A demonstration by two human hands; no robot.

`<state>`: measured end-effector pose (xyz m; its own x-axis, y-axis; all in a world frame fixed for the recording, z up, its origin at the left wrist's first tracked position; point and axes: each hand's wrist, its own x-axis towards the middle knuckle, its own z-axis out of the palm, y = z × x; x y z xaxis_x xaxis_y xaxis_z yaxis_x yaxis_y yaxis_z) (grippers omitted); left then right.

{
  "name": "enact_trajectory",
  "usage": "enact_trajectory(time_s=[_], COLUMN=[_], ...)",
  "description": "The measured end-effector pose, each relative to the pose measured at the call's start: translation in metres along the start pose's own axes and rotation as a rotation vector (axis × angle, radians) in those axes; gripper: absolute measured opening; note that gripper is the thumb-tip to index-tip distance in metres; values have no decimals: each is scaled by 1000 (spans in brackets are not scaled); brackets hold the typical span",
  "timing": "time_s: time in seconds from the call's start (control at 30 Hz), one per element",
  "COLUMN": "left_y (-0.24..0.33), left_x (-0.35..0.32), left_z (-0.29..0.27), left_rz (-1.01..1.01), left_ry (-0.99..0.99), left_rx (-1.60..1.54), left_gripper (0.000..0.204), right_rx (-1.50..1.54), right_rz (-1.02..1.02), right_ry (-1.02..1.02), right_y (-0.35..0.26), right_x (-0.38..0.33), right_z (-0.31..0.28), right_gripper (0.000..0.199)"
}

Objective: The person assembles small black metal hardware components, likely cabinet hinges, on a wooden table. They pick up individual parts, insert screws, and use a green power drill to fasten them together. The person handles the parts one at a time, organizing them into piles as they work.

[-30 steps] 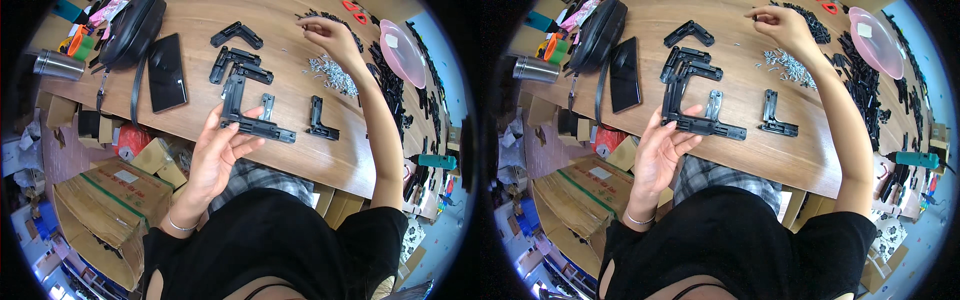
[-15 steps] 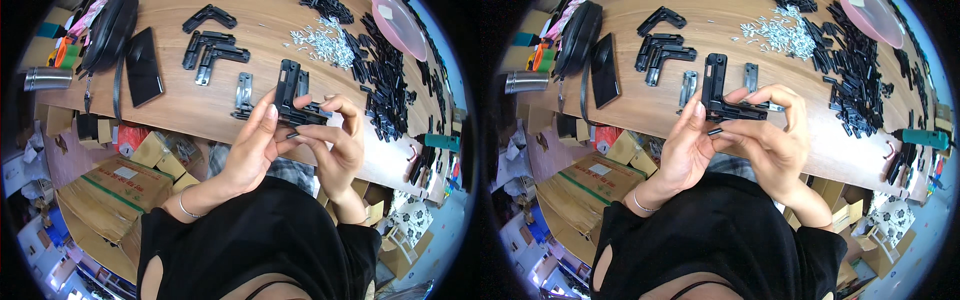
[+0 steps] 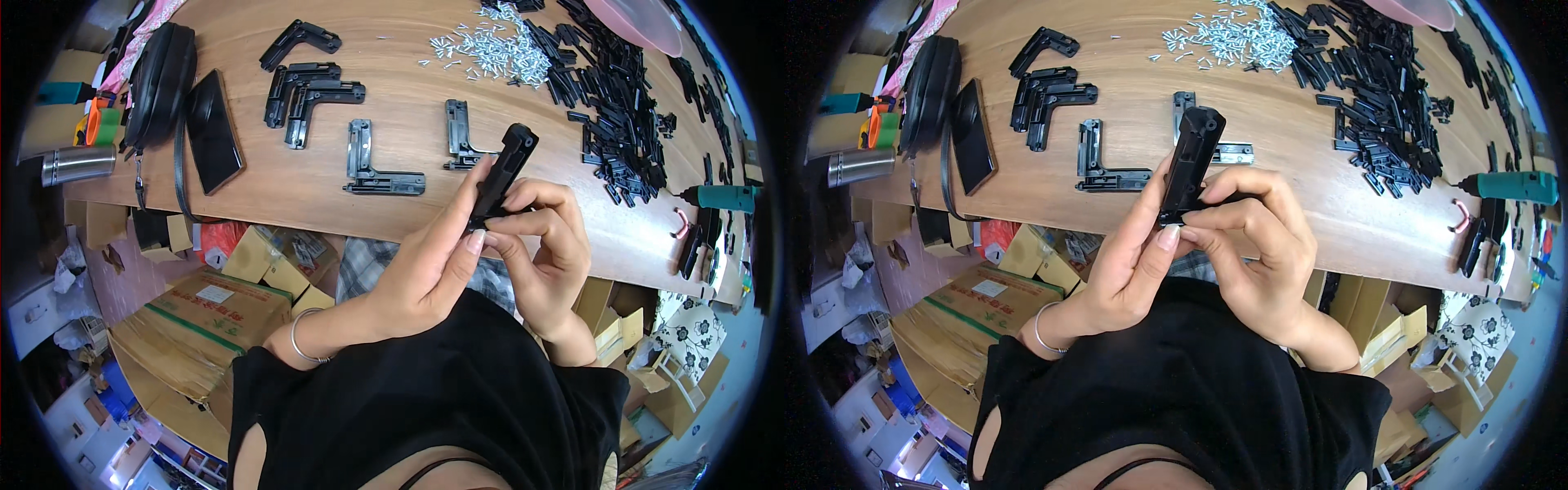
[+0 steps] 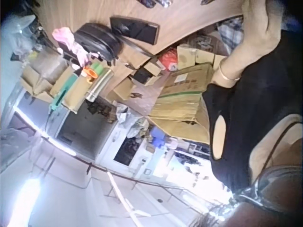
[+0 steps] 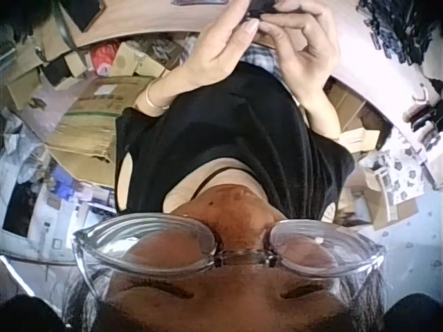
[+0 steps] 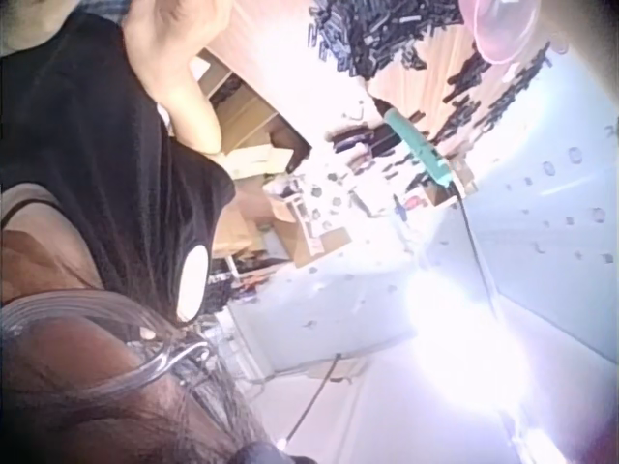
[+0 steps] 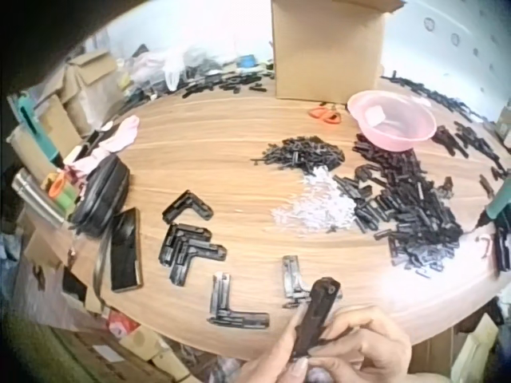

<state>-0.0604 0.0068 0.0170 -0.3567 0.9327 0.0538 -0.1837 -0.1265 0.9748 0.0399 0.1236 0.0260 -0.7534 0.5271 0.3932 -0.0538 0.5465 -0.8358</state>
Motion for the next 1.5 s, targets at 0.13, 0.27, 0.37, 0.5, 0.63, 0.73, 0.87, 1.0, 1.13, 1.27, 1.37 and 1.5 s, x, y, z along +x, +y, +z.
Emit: enact_trajectory(time_s=[0.13, 0.27, 0.37, 0.5, 0.63, 0.73, 0.87, 1.0, 1.13, 1.27, 1.37, 1.5], left_y=[3, 0, 6, 13, 15, 18, 16, 19, 20, 21, 26, 26], left_x=[1, 1, 2, 3, 1, 8, 10, 13, 13, 11, 10, 12], left_z=[3, 8, 6, -4, 5, 10, 13, 16, 18, 23, 18, 13], left_rz=[-39, -59, -161, -289, -458, -509, -624, -667, -688, -714, -709, -794], left_ry=[-72, -59, -63, -223, -236, -306, -356, -421, -458, -530, -583, -650], left_rx=[-14, -35, -21, 76, -334, -440, -561, -681, -677, -705, -681, -590], left_gripper=[50, 52, 56, 60, 61, 60, 59, 59, 60, 58, 56, 50], right_rx=[394, 631, -27, -672, -639, -506, -330, -169, 45, 202, 124, 144], right_rz=[260, 362, -128, -369, -459, -537, -564, -489, -468, -457, -428, -355], right_ry=[-16, -40, -23, -193, -135, -106, -55, -50, -65, -179, -199, -166], right_y=[1, 2, 14, -6, 3, 10, 18, 26, 25, 25, 16, 12], right_x=[-8, -13, -18, -7, -18, -23, -23, -31, -24, -26, -33, -46], right_z=[-11, -20, -32, -43, -46, -51, -53, -56, -55, -57, -56, -57], right_gripper=[44, 71, 79, 42, 48, 49, 45, 45, 40, 35, 24, 28])
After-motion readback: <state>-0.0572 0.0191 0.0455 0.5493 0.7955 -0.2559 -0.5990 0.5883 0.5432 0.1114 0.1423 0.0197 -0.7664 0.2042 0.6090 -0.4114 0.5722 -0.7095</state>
